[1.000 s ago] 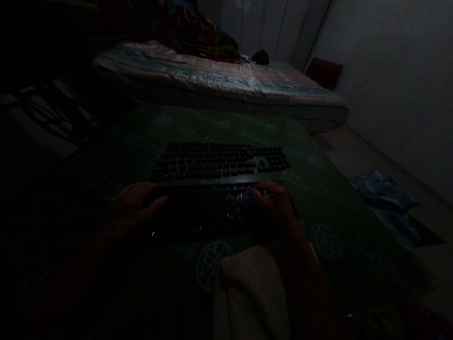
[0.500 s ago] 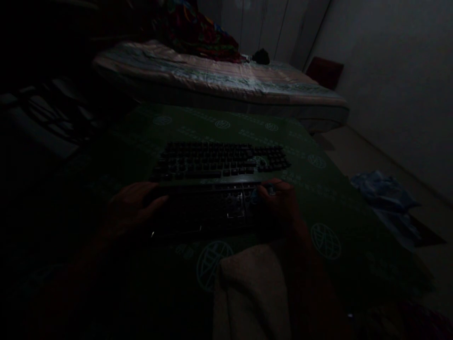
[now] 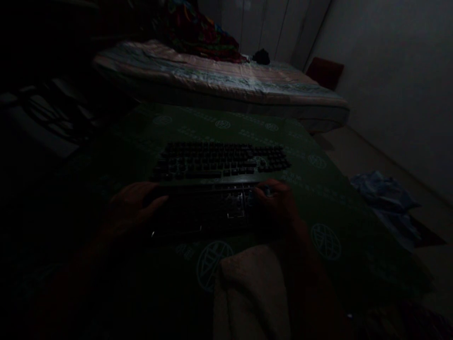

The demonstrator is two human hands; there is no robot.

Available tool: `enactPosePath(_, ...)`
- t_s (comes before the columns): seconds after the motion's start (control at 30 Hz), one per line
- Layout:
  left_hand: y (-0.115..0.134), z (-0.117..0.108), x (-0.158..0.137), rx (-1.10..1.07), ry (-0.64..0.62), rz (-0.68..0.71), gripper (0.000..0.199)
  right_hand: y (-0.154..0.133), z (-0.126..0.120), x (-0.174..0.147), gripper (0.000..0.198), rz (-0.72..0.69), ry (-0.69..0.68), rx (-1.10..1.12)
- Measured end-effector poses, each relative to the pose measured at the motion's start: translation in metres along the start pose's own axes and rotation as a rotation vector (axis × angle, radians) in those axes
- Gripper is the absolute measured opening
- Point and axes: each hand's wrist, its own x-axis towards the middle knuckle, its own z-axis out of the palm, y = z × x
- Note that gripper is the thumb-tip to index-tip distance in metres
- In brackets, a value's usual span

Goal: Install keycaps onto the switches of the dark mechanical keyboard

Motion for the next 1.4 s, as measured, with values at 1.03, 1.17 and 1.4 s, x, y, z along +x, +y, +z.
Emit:
enactPosePath(1.03, -0.003, 0.005, 0.000, 0.049, 0.009, -0.004, 0.044, 0.005, 0.006, 0.003, 0.029, 0.037, 0.063, -0.045)
enactPosePath(1.17, -0.003, 0.005, 0.000, 0.059, 0.010, -0.003, 0.045, 0.006, 0.010, 0.004, 0.031, -0.051, 0.017, -0.037)
enactPosePath(1.4, 0.002, 0.001, 0.000, 0.089, -0.002, -0.027, 0.046, 0.010, 0.004, 0.007, 0.036, 0.049, 0.114, -0.071)
